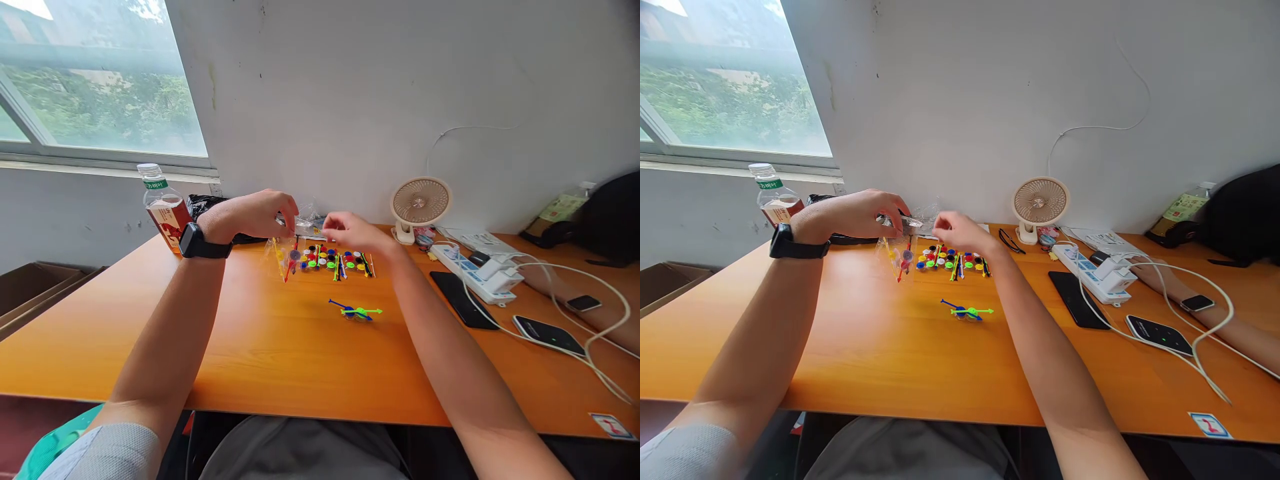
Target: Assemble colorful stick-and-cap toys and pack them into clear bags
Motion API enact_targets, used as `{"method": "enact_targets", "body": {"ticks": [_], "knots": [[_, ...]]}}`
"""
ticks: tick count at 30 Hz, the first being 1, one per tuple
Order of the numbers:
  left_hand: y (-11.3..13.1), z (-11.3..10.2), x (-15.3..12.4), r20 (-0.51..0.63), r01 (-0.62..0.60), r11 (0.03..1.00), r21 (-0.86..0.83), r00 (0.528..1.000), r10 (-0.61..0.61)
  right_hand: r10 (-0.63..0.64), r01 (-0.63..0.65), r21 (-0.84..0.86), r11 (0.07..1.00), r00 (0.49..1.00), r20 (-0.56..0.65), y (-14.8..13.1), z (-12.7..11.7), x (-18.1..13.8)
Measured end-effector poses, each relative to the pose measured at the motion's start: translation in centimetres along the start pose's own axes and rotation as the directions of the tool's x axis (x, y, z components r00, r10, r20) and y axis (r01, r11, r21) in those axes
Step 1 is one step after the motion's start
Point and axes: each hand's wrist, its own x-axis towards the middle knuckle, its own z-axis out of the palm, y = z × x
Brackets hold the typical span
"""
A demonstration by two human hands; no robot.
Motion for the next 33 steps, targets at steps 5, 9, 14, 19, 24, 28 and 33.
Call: {"method": "enact_targets", "body": {"ticks": [5, 9, 14, 19, 24, 28, 33], "knots": [[0.5, -0.3, -0.1, -0.113, -0.089, 0.993, -0.071, 0.99, 0.081, 0.299, -0.096, -0.315, 0.944, 0.653, 0.696, 1.8, 1.3, -0.5], [0.8, -0.3, -0.1, -0.236, -0.086, 0.99, -0.11, 0.97, 0.058, 0.394, -0.251, -0.307, 0.918, 0.488, 0.779, 3.0, 3.8, -0.1], [-0.5, 0.9, 0.8, 0.005, -0.059, 0.998, -0.019, 0.998, 0.059, 0.366, -0.279, -0.259, 0.925, 0.463, 0.807, 3.7, 5.0, 0.4], [-0.8, 1.1, 1.0, -0.053, -0.06, 0.998, 0.023, 0.997, 0.061, 0.305, -0.283, -0.181, 0.942, 0.495, 0.814, 3.4, 4.3, 0.6], [-0.7, 0.7, 0.7, 0.001, 0.002, 1.0, -0.016, 1.0, -0.002, 0.031, -0.184, 0.158, 0.97, 0.739, 0.673, 2.6, 0.5, -0.3], [-0.8, 1.1, 0.9, 0.082, 0.016, 0.998, -0.054, 0.997, -0.011, -0.091, -0.04, 0.403, 0.914, 0.95, 0.3, 1.7, -1.8, -1.1], [0.0, 1.3, 1.2, 0.09, -0.041, 0.993, -0.112, 0.995, 0.051, 0.017, 0.213, 0.542, 0.813, 0.921, -0.388, 0.3, -1.1, 0.0]]}}
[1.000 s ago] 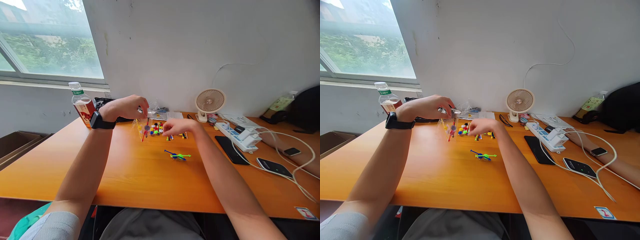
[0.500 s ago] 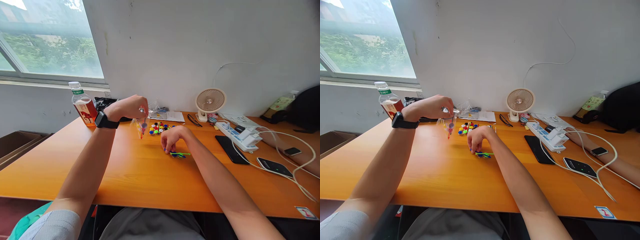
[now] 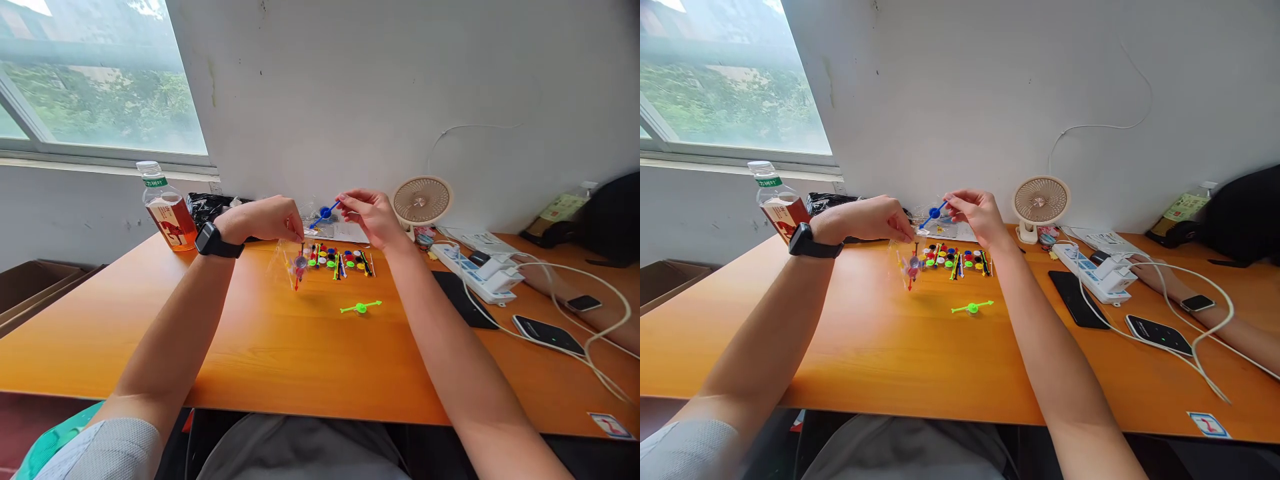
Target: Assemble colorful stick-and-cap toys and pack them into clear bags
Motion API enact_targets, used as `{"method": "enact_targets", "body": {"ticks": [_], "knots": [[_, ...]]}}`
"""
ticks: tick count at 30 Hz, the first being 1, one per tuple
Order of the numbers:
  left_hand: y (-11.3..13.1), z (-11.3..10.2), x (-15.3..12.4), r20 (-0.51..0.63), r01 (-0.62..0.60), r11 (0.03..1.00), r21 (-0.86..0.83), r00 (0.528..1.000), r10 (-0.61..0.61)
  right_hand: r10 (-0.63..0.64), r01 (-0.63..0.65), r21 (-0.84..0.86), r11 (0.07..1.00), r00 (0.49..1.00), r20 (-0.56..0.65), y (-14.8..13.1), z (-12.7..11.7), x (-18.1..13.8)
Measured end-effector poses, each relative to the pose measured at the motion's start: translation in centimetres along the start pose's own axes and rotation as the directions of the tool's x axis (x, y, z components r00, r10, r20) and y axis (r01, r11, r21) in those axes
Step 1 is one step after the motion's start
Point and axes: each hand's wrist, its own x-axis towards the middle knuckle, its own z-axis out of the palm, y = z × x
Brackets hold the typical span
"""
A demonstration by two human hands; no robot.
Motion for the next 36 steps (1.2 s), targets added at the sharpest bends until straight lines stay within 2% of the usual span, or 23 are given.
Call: {"method": "enact_targets", "body": {"ticks": [1, 3, 6, 9, 13, 16, 18, 24, 26, 29, 31, 34, 36], "knots": [[0.2, 0.0, 0.1, -0.006, -0.01, 1.0, -0.011, 1.0, 0.01, -0.018, 0.017, -0.023, 1.0, 0.997, -0.071, 0.1, 0.6, 0.2], [0.5, 0.1, 0.1, -0.02, -0.023, 0.999, -0.028, 1.0, 0.023, -0.029, 0.018, -0.106, 0.994, 0.995, -0.095, 0.6, 1.9, 0.3], [0.7, 0.2, 0.3, -0.048, -0.049, 0.998, -0.033, 0.998, 0.048, -0.004, 0.002, -0.197, 0.98, 1.0, -0.009, 1.4, 3.5, 0.1], [0.7, 0.3, 0.3, -0.067, -0.066, 0.998, -0.015, 0.996, 0.065, 0.088, -0.071, -0.239, 0.968, 0.994, 0.061, 2.0, 4.5, -0.3], [0.6, 0.2, 0.3, -0.064, -0.069, 0.998, 0.012, 0.996, 0.07, 0.261, -0.174, -0.307, 0.936, 0.927, 0.269, 2.2, 4.6, -0.6], [0.7, 0.0, 0.1, -0.086, -0.084, 0.996, 0.019, 0.993, 0.085, 0.32, -0.194, -0.362, 0.912, 0.887, 0.332, 1.7, 4.0, -0.7], [0.7, -0.1, 0.0, -0.122, -0.081, 0.997, 0.018, 0.989, 0.083, 0.301, -0.152, -0.387, 0.909, 0.884, 0.359, 1.2, 3.2, -0.7], [0.4, -0.3, -0.1, -0.184, -0.077, 0.997, -0.009, 0.98, 0.074, 0.115, 0.087, -0.365, 0.927, 0.859, 0.498, -0.1, 1.1, -0.7], [0.4, -0.4, -0.2, -0.19, -0.068, 0.997, -0.023, 0.98, 0.063, 0.061, 0.161, -0.406, 0.899, 0.874, 0.482, -0.3, 1.0, -0.7], [0.4, -0.8, -0.6, -0.208, -0.056, 0.998, -0.034, 0.977, 0.047, -0.091, 0.29, -0.461, 0.839, 0.909, 0.406, -0.5, 1.3, -0.8], [0.4, -1.0, -0.9, -0.255, -0.053, 0.998, -0.03, 0.966, 0.044, -0.16, 0.347, -0.459, 0.818, 0.903, 0.398, -0.3, 1.6, -1.0], [0.4, -1.3, -1.3, -0.319, -0.045, 0.999, -0.028, 0.947, 0.033, -0.037, 0.336, -0.469, 0.817, 0.841, 0.54, 0.2, 2.0, -1.3], [0.3, -1.3, -1.4, -0.31, -0.02, 0.999, -0.032, 0.951, 0.009, 0.008, 0.322, -0.48, 0.816, 0.824, 0.567, 0.5, 2.3, -1.4]]}}
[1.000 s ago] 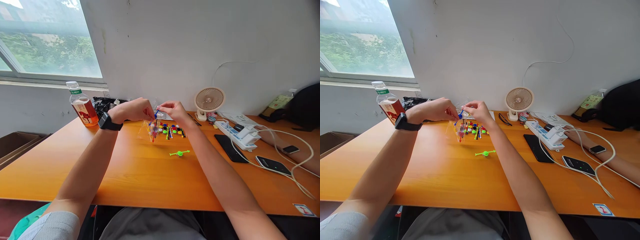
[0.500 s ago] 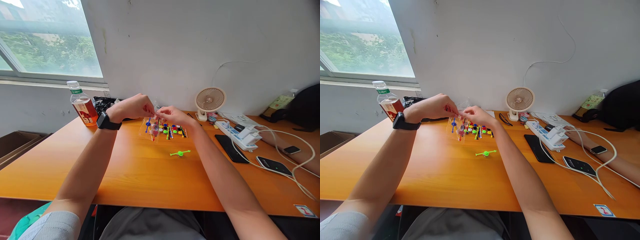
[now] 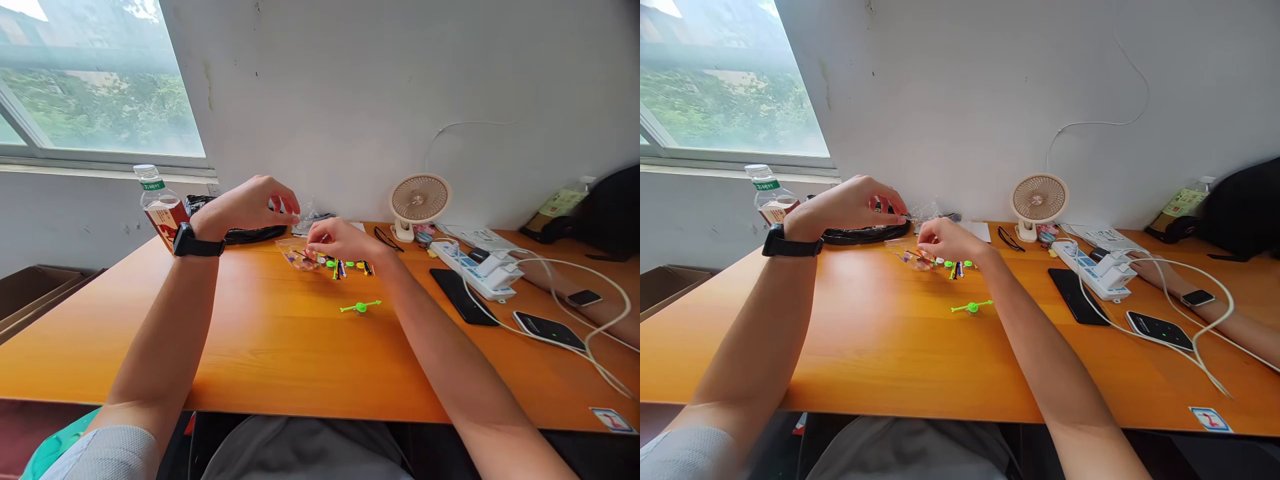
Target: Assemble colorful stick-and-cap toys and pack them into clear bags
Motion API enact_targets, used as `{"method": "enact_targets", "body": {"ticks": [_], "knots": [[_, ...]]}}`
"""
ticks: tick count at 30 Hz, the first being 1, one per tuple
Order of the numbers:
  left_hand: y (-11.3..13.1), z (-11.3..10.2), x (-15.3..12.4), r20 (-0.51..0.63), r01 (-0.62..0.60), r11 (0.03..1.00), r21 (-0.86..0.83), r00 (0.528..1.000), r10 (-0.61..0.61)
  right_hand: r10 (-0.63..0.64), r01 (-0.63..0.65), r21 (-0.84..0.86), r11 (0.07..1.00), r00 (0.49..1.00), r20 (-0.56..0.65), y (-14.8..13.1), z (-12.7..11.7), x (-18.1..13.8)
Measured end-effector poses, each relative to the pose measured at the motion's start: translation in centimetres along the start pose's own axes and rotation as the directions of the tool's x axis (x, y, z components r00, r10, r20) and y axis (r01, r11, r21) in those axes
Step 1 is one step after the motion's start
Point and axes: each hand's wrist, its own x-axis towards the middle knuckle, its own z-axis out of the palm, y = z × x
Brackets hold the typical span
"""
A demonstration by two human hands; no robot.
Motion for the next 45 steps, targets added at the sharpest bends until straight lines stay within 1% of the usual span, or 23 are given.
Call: {"method": "enact_targets", "body": {"ticks": [2, 4, 7, 10, 14, 16, 18, 19, 21, 23, 25, 27, 29, 31, 33, 34, 35, 37, 39, 41, 42, 43, 45], "knots": [[-0.1, 0.1, 0.0, 0.06, 0.031, 0.999, 0.006, 0.998, -0.032, -0.019, 0.019, -0.002, 1.0, 0.997, -0.072, 0.0, 0.3, 0.2], [-0.4, 0.3, 0.1, 0.154, 0.05, 0.999, 0.013, 0.987, -0.051, -0.046, 0.047, 0.006, 0.999, 0.995, -0.092, -0.1, 0.4, 0.3], [-0.8, 0.7, 0.3, 0.261, 0.047, 0.999, 0.013, 0.964, -0.049, -0.052, 0.055, 0.1, 0.993, 0.998, -0.033, 0.0, 0.2, 0.4], [-1.2, 1.0, 0.4, 0.28, 0.038, 0.999, 0.027, 0.959, -0.044, -0.06, 0.06, 0.241, 0.969, 0.998, -0.006, 0.4, -0.2, 0.4], [-1.1, 1.3, 0.4, 0.28, -0.002, 0.998, 0.067, 0.96, -0.017, -0.062, 0.023, 0.363, 0.931, 0.994, 0.095, 0.7, -0.5, 0.2], [-0.9, 1.6, 0.5, 0.334, -0.003, 0.998, 0.057, 0.942, -0.016, -0.056, -0.003, 0.393, 0.919, 0.989, 0.138, 0.7, -0.7, 0.0], [-0.9, 1.8, 0.6, 0.399, 0.024, 0.999, 0.023, 0.916, -0.031, -0.018, -0.041, 0.398, 0.916, 0.989, 0.144, 0.6, -0.9, -0.3], [-1.0, 1.8, 0.6, 0.408, 0.042, 0.999, 0.006, 0.912, -0.041, 0.025, -0.079, 0.381, 0.921, 0.989, 0.146, 0.6, -1.1, -0.5], [-1.2, 1.7, 0.6, 0.36, 0.067, 0.998, -0.015, 0.931, -0.057, 0.164, -0.209, 0.287, 0.935, 0.971, 0.172, 0.8, -1.8, -1.1], [-1.4, 1.4, 0.4, 0.274, 0.079, 0.997, -0.026, 0.959, -0.069, 0.322, -0.356, 0.099, 0.929, 0.912, 0.256, 1.3, -2.5, -1.7], [-1.8, 1.2, 0.3, 0.229, 0.086, 0.995, -0.049, 0.971, -0.073, 0.426, -0.417, -0.115, 0.901, 0.807, 0.41, 1.9, -2.8, -2.0], [-2.1, 1.4, 0.2, 0.27, 0.094, 0.993, -0.072, 0.96, -0.071, 0.453, -0.392, -0.241, 0.888, 0.657, 0.602, 2.6, -2.3, -1.9], [-2.5, 1.9, 0.4, 0.372, 0.114, 0.991, -0.064, 0.925, -0.082, 0.447, -0.392, -0.269, 0.88, 0.491, 0.748, 3.1, -1.0, -1.5], [-2.7, 2.4, 0.6, 0.435, 0.134, 0.99, -0.04, 0.894, -0.104, 0.481, -0.446, -0.301, 0.843, 0.376, 0.792, 3.3, 0.7, -0.9], [-2.7, 2.6, 0.8, 0.437, 0.147, 0.989, -0.032, 0.892, -0.118, 0.522, -0.484, -0.351, 0.802, 0.279, 0.806, 3.3, 2.3, -0.4], [-2.7, 2.5, 0.8, 0.435, 0.149, 0.988, -0.038, 0.893, -0.118, 0.537, -0.494, -0.371, 0.787, 0.25, 0.806, 3.3, 2.9, -0.3], [-2.6, 2.4, 0.7, 0.441, 0.148, 0.988, -0.046, 0.891, -0.113, 0.547, -0.501, -0.381, 0.777, 0.237, 0.803, 3.3, 3.5, -0.3], [-2.5, 1.9, 0.5, 0.456, 0.146, 0.987, -0.06, 0.884, -0.103, 0.551, -0.519, -0.372, 0.77, 0.247, 0.797, 3.4, 4.1, -0.3], [-2.5, 1.5, 0.3, 0.464, 0.142, 0.987, -0.074, 0.881, -0.092, 0.529, -0.546, -0.323, 0.773, 0.275, 0.803, 3.6, 4.2, -0.4], [-2.6, 1.3, 0.1, 0.477, 0.128, 0.987, -0.094, 0.876, -0.068, 0.49, -0.573, -0.243, 0.783, 0.327, 0.808, 3.7, 3.7, -0.5], [-2.6, 1.2, 0.0, 0.484, 0.118, 0.988, -0.1, 0.873, -0.055, 0.461, -0.578, -0.184, 0.795, 0.378, 0.802, 3.6, 3.3, -0.5], [-2.7, 1.1, 0.0, 0.488, 0.107, 0.99, -0.097, 0.871, -0.047, 0.424, -0.574, -0.111, 0.811, 0.447, 0.788, 3.4, 2.6, -0.6], [-2.7, 1.1, -0.1, 0.485, 0.099, 0.993, -0.064, 0.873, -0.056, 0.31, -0.52, 0.083, 0.85, 0.622, 0.719, 2.6, 1.0, -0.8]]}}
